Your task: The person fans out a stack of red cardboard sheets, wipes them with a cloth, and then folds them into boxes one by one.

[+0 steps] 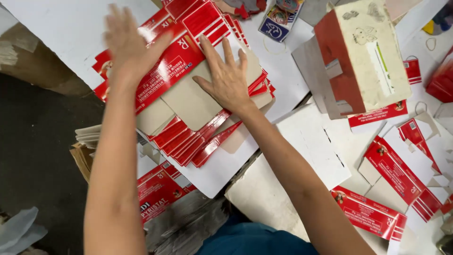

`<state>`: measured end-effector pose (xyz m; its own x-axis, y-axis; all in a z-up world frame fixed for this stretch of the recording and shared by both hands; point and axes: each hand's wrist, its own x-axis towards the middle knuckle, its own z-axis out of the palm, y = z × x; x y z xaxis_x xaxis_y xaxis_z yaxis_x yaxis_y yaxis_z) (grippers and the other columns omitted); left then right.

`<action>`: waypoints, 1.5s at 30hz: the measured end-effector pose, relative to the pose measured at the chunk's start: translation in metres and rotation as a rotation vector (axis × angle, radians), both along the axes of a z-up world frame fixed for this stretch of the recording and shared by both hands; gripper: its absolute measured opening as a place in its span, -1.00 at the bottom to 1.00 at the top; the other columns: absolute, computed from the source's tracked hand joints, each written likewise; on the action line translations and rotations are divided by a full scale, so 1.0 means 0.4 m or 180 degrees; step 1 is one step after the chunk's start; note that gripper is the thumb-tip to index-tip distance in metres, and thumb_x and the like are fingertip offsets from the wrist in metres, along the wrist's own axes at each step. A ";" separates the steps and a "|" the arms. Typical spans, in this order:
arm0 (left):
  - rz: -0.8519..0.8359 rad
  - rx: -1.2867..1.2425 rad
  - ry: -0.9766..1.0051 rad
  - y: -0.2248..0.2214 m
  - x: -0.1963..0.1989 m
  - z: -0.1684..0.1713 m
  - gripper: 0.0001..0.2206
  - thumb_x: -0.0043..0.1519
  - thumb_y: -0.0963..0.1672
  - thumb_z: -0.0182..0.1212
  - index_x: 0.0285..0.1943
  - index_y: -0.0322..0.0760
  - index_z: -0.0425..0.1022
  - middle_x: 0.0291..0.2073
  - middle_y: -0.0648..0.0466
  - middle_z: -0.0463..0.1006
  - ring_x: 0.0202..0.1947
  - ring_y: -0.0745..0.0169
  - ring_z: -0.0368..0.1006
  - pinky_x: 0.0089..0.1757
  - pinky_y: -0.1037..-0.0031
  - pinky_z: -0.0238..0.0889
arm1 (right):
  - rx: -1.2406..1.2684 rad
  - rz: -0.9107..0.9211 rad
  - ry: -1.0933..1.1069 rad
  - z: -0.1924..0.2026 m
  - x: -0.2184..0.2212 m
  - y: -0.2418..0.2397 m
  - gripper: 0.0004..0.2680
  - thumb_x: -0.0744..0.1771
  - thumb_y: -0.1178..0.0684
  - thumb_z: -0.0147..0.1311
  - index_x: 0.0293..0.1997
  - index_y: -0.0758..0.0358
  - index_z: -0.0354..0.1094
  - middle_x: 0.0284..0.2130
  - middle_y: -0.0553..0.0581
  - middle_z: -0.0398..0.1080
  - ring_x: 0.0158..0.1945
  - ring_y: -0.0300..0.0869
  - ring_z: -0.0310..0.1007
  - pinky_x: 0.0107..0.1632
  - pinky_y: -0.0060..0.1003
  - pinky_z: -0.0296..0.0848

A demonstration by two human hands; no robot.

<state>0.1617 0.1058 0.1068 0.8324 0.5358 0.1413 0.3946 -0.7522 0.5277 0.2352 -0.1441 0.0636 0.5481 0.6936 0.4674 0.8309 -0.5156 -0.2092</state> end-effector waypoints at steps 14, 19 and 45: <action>0.0375 -0.0243 0.1158 0.063 0.242 -0.073 -0.11 0.14 0.41 -0.39 0.19 -0.17 0.52 -0.01 -0.17 0.59 0.13 0.04 0.48 0.23 -0.05 -0.04 | 0.3273 -0.0923 0.0930 -0.282 -0.124 -0.128 -0.25 0.41 -0.38 -0.04 0.64 0.09 -0.57 0.60 0.31 -0.37 0.67 0.14 -0.39 0.65 0.13 -0.40; 0.0386 -0.0125 0.1476 0.061 0.259 -0.064 -0.14 0.19 0.40 -0.45 0.13 -0.10 0.58 0.02 -0.12 0.59 0.14 -0.01 0.46 0.13 0.01 0.19 | 0.4498 -0.0870 0.1801 -0.247 -0.111 -0.118 -0.22 0.39 -0.43 -0.06 0.61 0.09 -0.67 0.62 0.32 -0.46 0.69 0.13 -0.51 0.63 0.14 -0.40; 0.0250 -0.1723 0.0970 0.009 0.226 0.021 -0.12 0.11 0.41 -0.42 0.43 0.03 0.32 0.30 -0.15 0.43 0.20 0.03 0.46 0.10 -0.07 0.23 | 0.3988 -0.0810 0.1362 -0.149 -0.134 0.026 -0.31 0.48 -0.02 -0.01 0.62 0.06 -0.72 0.64 0.25 -0.46 0.68 0.05 -0.52 0.68 0.11 -0.40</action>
<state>0.2522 0.1095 0.1154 0.7478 0.5262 -0.4048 0.6307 -0.3725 0.6808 0.1814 -0.1336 0.0042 0.8577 -0.2130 0.4679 0.4931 0.0831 -0.8660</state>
